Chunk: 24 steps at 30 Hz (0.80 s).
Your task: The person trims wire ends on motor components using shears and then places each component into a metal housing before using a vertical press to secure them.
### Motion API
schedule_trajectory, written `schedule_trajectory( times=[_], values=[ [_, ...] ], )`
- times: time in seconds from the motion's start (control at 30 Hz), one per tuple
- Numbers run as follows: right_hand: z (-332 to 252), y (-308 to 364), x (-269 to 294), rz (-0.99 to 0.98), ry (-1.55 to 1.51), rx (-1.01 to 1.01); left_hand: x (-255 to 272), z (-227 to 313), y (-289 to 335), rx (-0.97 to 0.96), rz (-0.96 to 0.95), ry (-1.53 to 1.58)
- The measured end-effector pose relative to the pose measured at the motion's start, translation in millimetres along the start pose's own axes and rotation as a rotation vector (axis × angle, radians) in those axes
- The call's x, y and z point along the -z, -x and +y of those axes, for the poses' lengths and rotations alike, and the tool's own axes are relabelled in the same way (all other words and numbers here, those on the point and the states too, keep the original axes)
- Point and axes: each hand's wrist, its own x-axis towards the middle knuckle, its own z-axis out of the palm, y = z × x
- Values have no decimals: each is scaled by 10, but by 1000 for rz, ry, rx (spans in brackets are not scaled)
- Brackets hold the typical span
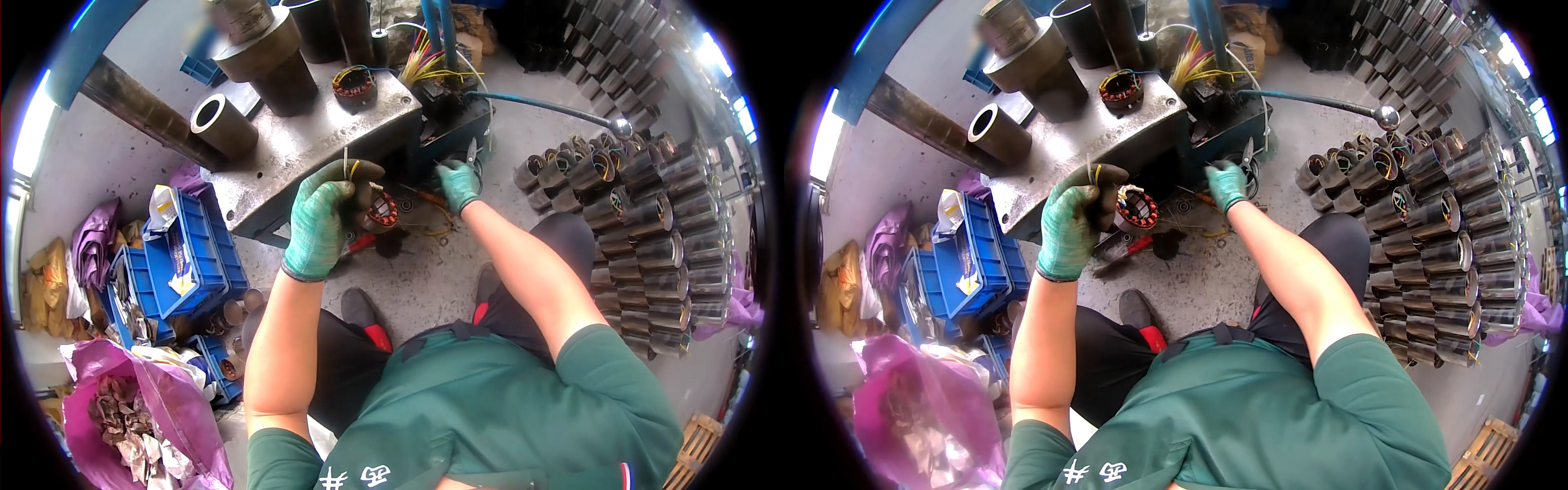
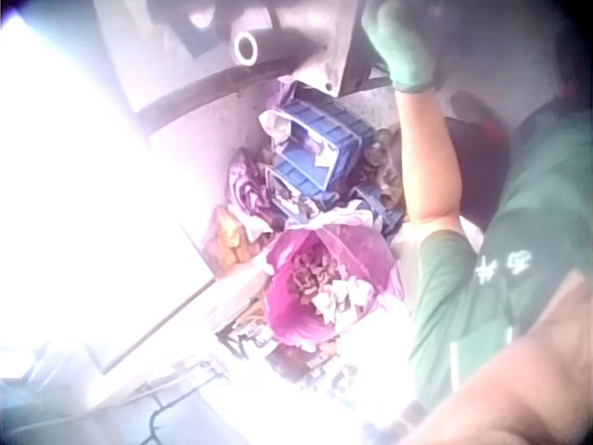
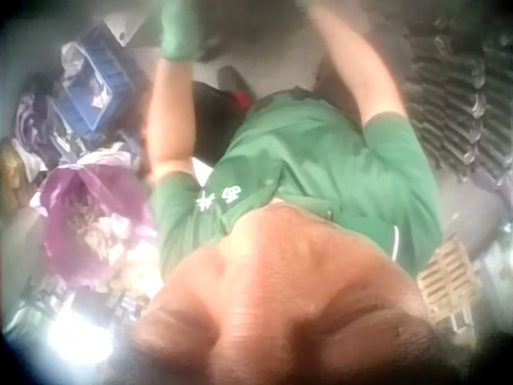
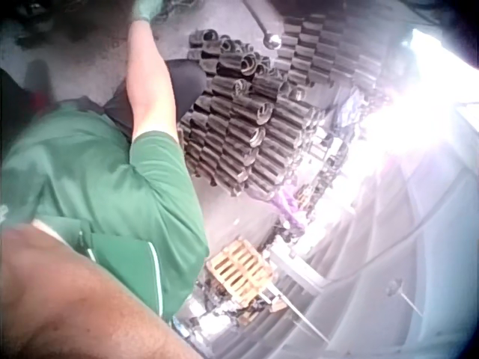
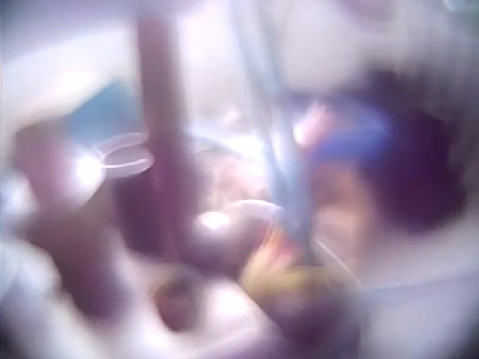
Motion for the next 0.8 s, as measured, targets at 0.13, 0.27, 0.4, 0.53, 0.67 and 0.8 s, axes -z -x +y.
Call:
schedule_trajectory(
  times=[0.13, 0.27, 0.4, 0.53, 0.67, 0.8],
  values=[
    [-1016, 1105, -421, -709, -611, -659, -139, 86, 125, -77, -16, 227],
    [-1563, 1528, -181, -1136, -889, -690, -250, 87, 120, -126, -76, 329],
    [-1775, 1588, -95, -920, -952, -576, -280, 103, 130, -65, -41, 260],
    [-1759, 1644, -116, -826, -1046, -428, -330, -132, 54, -1, 102, -193],
    [-1776, 1666, -109, -681, -1040, -402, -232, -356, -5, -326, 23, -862],
    [-1798, 1641, -13, -666, -1057, -381, -302, -395, -30, -139, 19, -656]
  ],
)
